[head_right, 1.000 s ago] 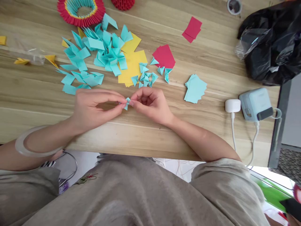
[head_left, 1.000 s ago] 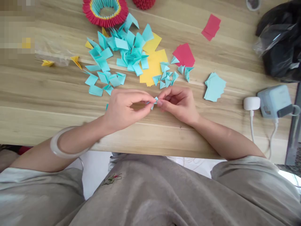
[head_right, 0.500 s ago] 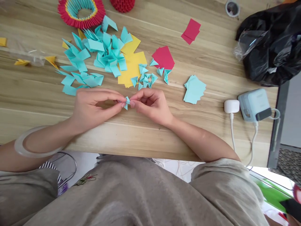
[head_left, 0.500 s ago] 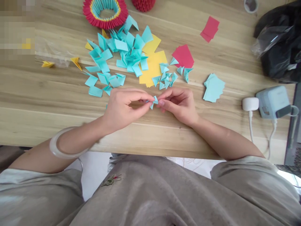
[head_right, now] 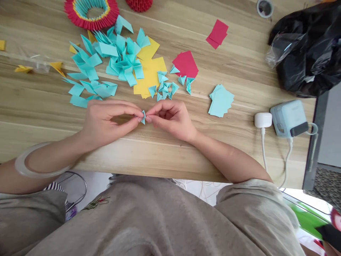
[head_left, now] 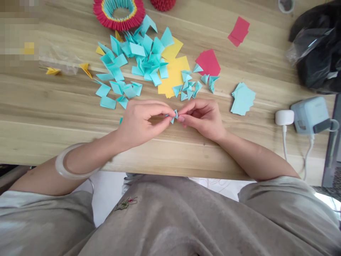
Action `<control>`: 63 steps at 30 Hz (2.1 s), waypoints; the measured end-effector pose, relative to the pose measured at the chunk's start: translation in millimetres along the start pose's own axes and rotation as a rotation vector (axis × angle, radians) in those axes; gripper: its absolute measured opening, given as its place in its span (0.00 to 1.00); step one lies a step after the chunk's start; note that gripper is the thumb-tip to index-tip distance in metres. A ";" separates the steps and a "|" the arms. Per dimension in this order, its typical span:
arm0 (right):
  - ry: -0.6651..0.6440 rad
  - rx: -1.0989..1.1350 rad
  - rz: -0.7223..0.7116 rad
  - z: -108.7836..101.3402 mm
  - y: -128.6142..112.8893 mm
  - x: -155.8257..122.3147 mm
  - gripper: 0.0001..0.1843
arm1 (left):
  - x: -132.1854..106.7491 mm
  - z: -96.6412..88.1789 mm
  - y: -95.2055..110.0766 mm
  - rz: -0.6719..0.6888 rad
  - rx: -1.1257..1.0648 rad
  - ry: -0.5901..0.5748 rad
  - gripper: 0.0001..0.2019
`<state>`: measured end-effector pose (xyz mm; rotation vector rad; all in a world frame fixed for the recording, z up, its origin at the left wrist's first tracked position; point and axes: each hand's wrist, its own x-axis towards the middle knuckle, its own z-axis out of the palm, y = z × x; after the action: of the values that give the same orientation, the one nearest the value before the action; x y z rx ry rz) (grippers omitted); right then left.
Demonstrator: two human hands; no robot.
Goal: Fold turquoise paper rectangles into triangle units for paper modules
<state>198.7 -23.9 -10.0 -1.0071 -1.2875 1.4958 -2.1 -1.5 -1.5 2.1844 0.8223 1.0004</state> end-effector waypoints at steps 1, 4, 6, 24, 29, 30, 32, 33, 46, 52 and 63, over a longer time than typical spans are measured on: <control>-0.005 0.004 0.000 0.0 0.6 0.4 0.17 | -0.2 0.1 0.1 -0.002 -0.012 -0.006 0.06; -0.011 0.031 0.005 0.6 2.1 1.4 0.19 | -1.5 0.7 0.8 -0.042 -0.041 -0.029 0.04; -0.014 0.042 0.010 1.1 2.7 1.6 0.20 | -2.8 1.2 1.3 -0.094 -0.077 -0.041 0.02; -0.070 -0.074 0.000 1.3 -2.3 -1.3 0.22 | -3.8 -0.9 8.8 -0.130 -0.168 -0.157 0.10; -0.081 -0.100 -0.028 1.8 -2.7 -1.2 0.21 | -4.6 1.7 9.6 -0.267 -0.235 -0.114 0.08; -0.070 -0.099 -0.029 2.0 -2.9 -1.1 0.22 | -5.1 2.7 8.8 -0.288 -0.254 -0.087 0.08; -0.052 -0.102 -0.014 2.6 -2.9 -1.3 0.22 | -5.5 4.2 7.2 -0.309 -0.287 -0.041 0.09; -0.044 -0.106 -0.005 3.1 -2.6 -1.5 0.22 | -5.3 4.7 6.5 -0.310 -0.299 -0.022 0.10; 0.016 -0.078 -0.026 3.8 3.8 -2.7 0.19 | -0.2 3.4 3.1 -0.363 -0.321 -0.034 0.04; 0.005 -0.091 -0.075 6.7 8.9 -6.9 0.17 | -1.5 6.1 4.2 -0.301 -0.253 -0.004 0.05; -0.030 -0.253 -0.334 2.0 13.7 -7.5 0.06 | -1.1 4.0 7.0 -0.302 -0.164 0.066 0.05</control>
<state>197.3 -32.5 -23.1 -0.8757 -1.6076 1.1169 2.5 -7.7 0.9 1.8324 1.0269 0.9541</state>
